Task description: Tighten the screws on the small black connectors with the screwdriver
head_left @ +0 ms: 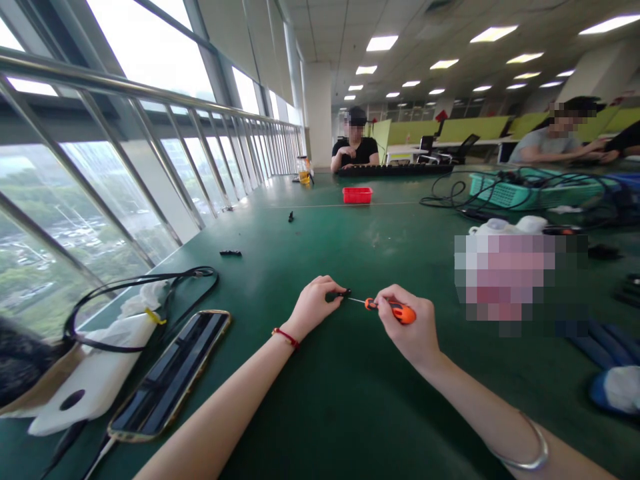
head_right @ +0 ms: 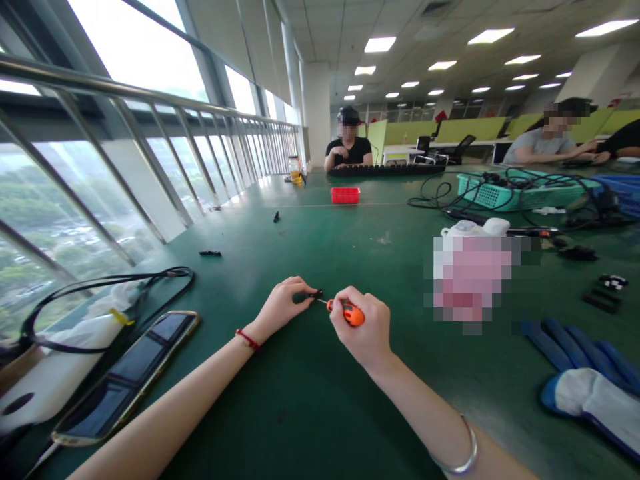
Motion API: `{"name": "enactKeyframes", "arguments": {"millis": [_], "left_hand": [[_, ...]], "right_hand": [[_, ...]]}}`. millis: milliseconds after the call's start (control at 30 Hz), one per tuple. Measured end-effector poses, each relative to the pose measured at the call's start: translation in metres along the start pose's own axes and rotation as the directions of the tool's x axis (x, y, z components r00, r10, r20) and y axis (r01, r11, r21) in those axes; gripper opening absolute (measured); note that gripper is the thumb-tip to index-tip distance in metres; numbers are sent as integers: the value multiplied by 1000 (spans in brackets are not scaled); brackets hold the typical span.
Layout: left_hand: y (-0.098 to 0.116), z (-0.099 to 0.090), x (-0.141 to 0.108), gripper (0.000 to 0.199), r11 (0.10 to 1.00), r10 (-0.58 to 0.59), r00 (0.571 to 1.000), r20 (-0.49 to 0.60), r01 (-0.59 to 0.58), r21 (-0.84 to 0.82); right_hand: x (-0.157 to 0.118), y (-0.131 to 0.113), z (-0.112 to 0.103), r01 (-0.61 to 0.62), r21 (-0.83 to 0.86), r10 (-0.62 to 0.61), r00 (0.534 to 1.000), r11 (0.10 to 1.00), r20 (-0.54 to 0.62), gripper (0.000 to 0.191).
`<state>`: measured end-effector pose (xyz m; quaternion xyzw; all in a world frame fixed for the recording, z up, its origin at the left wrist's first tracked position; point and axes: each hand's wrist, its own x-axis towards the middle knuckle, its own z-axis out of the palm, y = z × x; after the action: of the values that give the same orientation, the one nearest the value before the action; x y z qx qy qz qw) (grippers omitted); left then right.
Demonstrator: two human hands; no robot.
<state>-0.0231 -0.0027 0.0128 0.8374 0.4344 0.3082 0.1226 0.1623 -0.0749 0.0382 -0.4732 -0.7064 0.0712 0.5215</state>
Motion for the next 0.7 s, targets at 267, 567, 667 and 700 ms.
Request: {"name": "enactKeyframes", "arguments": {"millis": [267, 567, 667, 700], "left_hand": [[-3, 1, 0, 18, 999, 33, 999, 6, -33, -6], [-3, 1, 0, 18, 999, 34, 999, 3, -34, -7], [-2, 0, 0, 18, 999, 33, 999, 7, -33, -5], [-2, 0, 0, 17, 999, 32, 999, 8, -32, -5]], "right_hand": [[-1, -3, 2, 96, -4, -95, 995, 995, 4, 16], [-2, -1, 3, 18, -4, -18, 996, 1000, 90, 15], [-2, -3, 3, -11, 4, 11, 996, 1000, 88, 12], [-2, -3, 4, -13, 4, 12, 996, 1000, 86, 10]]}}
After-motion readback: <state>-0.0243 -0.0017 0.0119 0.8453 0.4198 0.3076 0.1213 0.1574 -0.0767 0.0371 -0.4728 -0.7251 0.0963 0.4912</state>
